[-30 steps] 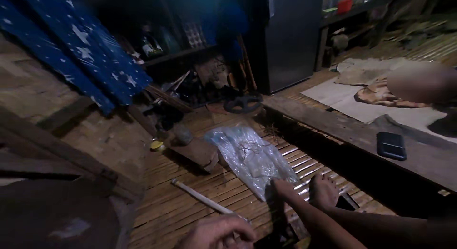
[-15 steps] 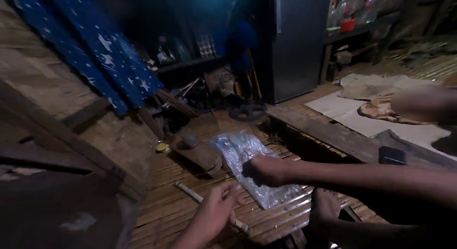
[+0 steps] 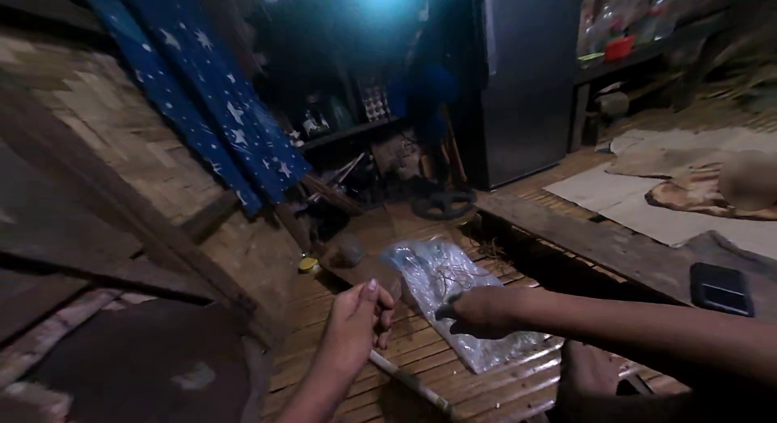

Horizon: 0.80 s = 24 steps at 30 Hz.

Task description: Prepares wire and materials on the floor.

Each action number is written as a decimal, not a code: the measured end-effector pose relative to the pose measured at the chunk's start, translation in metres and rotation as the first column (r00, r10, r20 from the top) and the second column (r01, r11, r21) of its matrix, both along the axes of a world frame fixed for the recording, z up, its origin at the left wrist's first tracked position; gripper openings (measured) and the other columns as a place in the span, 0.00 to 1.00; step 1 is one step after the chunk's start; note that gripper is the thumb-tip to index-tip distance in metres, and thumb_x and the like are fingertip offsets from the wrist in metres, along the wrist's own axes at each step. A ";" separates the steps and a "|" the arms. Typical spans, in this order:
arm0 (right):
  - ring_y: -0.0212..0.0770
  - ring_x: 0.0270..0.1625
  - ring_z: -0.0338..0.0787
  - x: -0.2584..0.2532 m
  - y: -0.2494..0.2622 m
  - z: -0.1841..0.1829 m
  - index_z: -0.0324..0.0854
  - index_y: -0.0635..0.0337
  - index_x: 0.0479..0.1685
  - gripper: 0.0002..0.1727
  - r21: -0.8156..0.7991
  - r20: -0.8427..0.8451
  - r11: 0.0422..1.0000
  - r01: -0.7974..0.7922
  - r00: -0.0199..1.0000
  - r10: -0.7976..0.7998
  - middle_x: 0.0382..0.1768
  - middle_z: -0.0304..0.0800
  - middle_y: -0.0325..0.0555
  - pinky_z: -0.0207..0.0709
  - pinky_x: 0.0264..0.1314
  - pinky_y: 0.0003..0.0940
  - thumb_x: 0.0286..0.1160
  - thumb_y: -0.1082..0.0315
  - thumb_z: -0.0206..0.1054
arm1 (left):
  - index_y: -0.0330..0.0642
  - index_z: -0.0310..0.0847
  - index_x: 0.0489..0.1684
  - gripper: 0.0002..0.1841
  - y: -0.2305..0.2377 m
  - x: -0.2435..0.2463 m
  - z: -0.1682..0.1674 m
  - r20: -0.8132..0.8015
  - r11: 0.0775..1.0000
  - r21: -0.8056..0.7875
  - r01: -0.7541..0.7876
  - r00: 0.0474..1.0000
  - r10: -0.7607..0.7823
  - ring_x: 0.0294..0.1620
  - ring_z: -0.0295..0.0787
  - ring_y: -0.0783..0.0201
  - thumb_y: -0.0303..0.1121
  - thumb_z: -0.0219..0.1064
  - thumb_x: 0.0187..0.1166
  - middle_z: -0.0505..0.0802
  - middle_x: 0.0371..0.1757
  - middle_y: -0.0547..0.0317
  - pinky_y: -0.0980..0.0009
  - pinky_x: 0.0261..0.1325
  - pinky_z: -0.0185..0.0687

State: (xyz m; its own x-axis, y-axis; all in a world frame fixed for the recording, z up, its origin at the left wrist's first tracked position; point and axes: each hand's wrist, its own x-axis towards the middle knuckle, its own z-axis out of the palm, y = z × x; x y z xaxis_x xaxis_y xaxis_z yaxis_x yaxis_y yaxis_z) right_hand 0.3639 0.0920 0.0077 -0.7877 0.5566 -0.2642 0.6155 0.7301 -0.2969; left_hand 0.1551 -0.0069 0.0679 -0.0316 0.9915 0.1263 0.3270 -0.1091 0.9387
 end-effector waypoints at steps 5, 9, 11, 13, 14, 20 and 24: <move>0.42 0.45 0.88 0.005 -0.027 0.069 0.78 0.60 0.74 0.24 0.122 -0.642 0.992 0.029 0.765 0.057 0.57 0.88 0.52 0.83 0.52 0.41 0.85 0.57 0.65 | 0.38 0.80 0.39 0.20 -0.006 0.009 -0.005 -0.159 0.992 -0.113 0.063 0.984 -0.081 0.16 0.78 0.73 0.32 0.41 0.96 0.82 0.22 0.66 0.77 0.24 0.80; 0.22 0.36 0.85 -0.002 -0.054 0.087 0.89 0.61 0.56 0.17 0.084 -0.861 0.993 0.081 0.508 0.031 0.38 0.92 0.39 0.79 0.43 0.19 0.87 0.57 0.62 | 0.39 0.82 0.43 0.13 -0.016 0.022 -0.007 -0.253 0.981 -0.172 0.085 0.959 -0.127 0.21 0.80 0.72 0.29 0.50 0.91 0.85 0.27 0.63 0.74 0.27 0.80; 0.19 0.32 0.82 -0.003 -0.058 0.087 0.89 0.62 0.49 0.15 0.045 -0.896 0.996 0.080 0.444 0.005 0.34 0.90 0.37 0.76 0.39 0.14 0.88 0.60 0.62 | 0.39 0.82 0.40 0.14 -0.022 0.030 -0.001 -0.329 0.974 -0.190 0.125 0.927 -0.183 0.21 0.77 0.74 0.28 0.49 0.90 0.83 0.26 0.65 0.76 0.27 0.77; 0.17 0.28 0.80 -0.002 -0.058 0.088 0.88 0.64 0.48 0.14 -0.031 -0.912 0.999 0.043 0.407 -0.046 0.33 0.89 0.34 0.74 0.33 0.12 0.87 0.63 0.62 | 0.38 0.81 0.40 0.15 -0.027 0.038 0.013 -0.373 0.958 -0.258 0.128 0.901 -0.221 0.22 0.76 0.76 0.25 0.46 0.91 0.81 0.25 0.67 0.78 0.29 0.76; 0.17 0.27 0.80 0.000 -0.056 0.088 0.88 0.64 0.48 0.12 -0.081 -0.916 0.997 0.010 0.393 -0.078 0.33 0.89 0.34 0.75 0.32 0.13 0.86 0.64 0.63 | 0.39 0.80 0.39 0.15 -0.026 0.036 0.011 -0.373 0.956 -0.261 0.131 0.900 -0.225 0.21 0.76 0.76 0.26 0.45 0.91 0.81 0.24 0.67 0.78 0.28 0.76; 0.18 0.28 0.82 0.013 -0.045 0.088 0.89 0.62 0.46 0.10 -0.100 -0.890 0.994 0.043 0.442 -0.109 0.34 0.91 0.33 0.78 0.33 0.14 0.85 0.65 0.66 | 0.39 0.78 0.37 0.19 -0.017 0.022 -0.005 -0.322 0.969 -0.232 0.081 0.934 -0.155 0.18 0.80 0.73 0.32 0.42 0.95 0.84 0.24 0.65 0.77 0.26 0.81; 0.18 0.28 0.83 0.017 -0.045 0.090 0.90 0.61 0.48 0.12 -0.067 -0.887 0.994 0.092 0.450 -0.101 0.35 0.92 0.33 0.78 0.34 0.14 0.86 0.63 0.64 | 0.39 0.79 0.39 0.19 -0.014 0.017 -0.006 -0.326 0.973 -0.219 0.073 0.934 -0.143 0.19 0.81 0.72 0.34 0.42 0.96 0.84 0.24 0.63 0.75 0.27 0.82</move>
